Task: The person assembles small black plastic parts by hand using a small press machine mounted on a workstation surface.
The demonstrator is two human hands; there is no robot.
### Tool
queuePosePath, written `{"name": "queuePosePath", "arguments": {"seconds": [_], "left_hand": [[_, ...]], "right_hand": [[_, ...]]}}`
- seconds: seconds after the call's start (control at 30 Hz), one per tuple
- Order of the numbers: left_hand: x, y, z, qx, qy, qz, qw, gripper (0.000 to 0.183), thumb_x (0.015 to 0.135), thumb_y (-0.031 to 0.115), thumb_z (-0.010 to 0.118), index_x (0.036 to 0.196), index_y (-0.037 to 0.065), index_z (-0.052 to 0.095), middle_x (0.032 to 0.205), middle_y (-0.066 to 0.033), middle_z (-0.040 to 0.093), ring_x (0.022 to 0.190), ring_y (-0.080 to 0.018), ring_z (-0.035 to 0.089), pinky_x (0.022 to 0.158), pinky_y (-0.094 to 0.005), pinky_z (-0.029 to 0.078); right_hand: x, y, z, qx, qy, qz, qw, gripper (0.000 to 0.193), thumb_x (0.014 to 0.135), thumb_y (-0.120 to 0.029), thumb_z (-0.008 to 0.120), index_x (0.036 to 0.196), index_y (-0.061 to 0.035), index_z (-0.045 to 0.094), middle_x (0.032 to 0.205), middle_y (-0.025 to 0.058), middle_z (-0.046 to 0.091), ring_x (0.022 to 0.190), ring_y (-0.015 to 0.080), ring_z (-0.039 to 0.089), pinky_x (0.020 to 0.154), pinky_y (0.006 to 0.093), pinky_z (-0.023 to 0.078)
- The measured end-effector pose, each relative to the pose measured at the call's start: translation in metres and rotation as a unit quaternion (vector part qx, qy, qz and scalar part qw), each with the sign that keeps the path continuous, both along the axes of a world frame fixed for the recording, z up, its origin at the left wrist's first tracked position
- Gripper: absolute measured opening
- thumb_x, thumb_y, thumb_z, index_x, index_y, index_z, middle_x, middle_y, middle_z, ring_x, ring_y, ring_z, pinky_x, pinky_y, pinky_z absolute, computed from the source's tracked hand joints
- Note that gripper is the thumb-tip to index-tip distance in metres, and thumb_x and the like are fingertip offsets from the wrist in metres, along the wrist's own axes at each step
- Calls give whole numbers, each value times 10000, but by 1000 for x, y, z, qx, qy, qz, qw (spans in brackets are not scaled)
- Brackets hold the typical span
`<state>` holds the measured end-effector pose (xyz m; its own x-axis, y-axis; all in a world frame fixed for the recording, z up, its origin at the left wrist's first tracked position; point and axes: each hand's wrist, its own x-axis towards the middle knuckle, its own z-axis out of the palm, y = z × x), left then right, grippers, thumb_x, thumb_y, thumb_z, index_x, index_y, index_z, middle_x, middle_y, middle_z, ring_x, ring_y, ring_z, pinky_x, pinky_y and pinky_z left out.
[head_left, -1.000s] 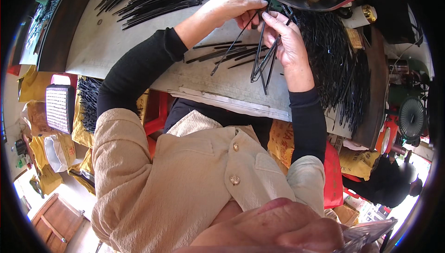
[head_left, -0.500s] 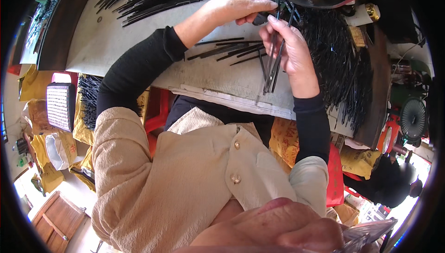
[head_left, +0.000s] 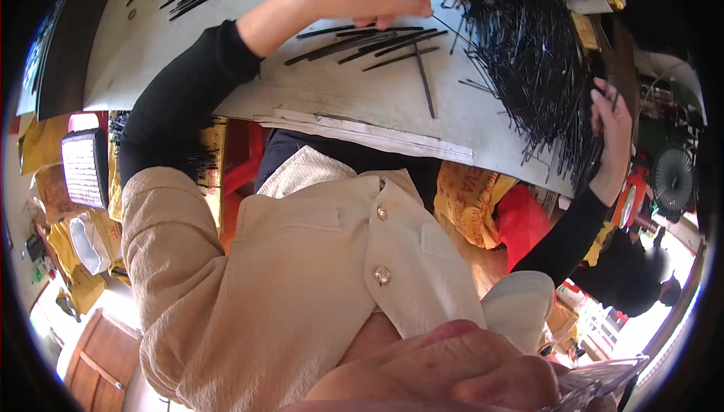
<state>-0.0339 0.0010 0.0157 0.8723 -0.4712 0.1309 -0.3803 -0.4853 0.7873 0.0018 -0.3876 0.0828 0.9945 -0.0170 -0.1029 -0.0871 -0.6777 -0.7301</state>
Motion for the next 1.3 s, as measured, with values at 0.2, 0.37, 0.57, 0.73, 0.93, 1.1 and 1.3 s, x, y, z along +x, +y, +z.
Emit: {"name": "queuePosePath", "arguments": {"seconds": [0.2, 0.37, 0.57, 0.73, 0.93, 1.1, 1.3], "left_hand": [[-34, -27, -5, 119, -64, -108, 985, 206, 762, 127, 599, 952, 60, 639, 715, -118, 615, 692, -291, 607, 632, -347, 486], [-37, -33, -20, 205, -203, -127, 949, 124, 774, 106, 565, 883, 51, 588, 780, -92, 557, 702, -292, 587, 588, -380, 474], [-37, -29, -23, 234, -231, -106, 938, 69, 780, 96, 564, 824, 44, 571, 811, -90, 530, 696, -287, 584, 576, -378, 472], [-28, -28, -21, 171, -228, -62, 957, 81, 793, 104, 570, 836, 36, 572, 814, -98, 553, 715, -285, 589, 569, -378, 470], [-7, -17, -23, 81, -105, 4, 991, 161, 817, 150, 605, 916, 23, 619, 730, -117, 627, 650, -247, 605, 591, -328, 475], [10, -9, -32, -5, 0, 17, 1000, 280, 800, 182, 604, 1051, 59, 629, 780, -69, 670, 687, -165, 623, 645, -267, 494], [14, -3, -29, -91, 98, 13, 991, 305, 835, 180, 547, 1111, 57, 584, 739, 4, 617, 551, -58, 501, 467, -200, 411]], "right_hand": [[43, -93, -16, -412, -157, -37, 897, 437, 845, -306, 595, 1152, 0, 534, 840, 55, 637, 758, 159, 594, 697, 298, 451], [16, -9, -15, -366, -253, -13, 896, 376, 837, -281, 608, 1129, -48, 564, 875, 84, 648, 764, 176, 619, 701, 283, 473], [-19, 95, -37, -236, -244, 203, 919, 176, 813, -180, 609, 964, -90, 620, 866, 55, 635, 724, 222, 620, 647, 296, 484], [-17, 114, -63, -337, -263, 302, 852, 93, 808, -139, 585, 855, -60, 575, 845, 84, 572, 766, 297, 594, 633, 378, 483], [-14, 123, -64, -364, -262, 331, 830, 94, 805, -110, 580, 833, -48, 514, 844, 99, 529, 757, 310, 582, 612, 397, 479], [-13, 123, -66, -340, -282, 344, 829, 93, 814, -105, 568, 859, -53, 505, 849, 91, 515, 749, 283, 592, 604, 390, 484], [-6, 120, -73, -333, -296, 351, 823, 76, 836, -100, 546, 883, -61, 501, 852, 88, 512, 740, 268, 599, 592, 370, 492]]}}
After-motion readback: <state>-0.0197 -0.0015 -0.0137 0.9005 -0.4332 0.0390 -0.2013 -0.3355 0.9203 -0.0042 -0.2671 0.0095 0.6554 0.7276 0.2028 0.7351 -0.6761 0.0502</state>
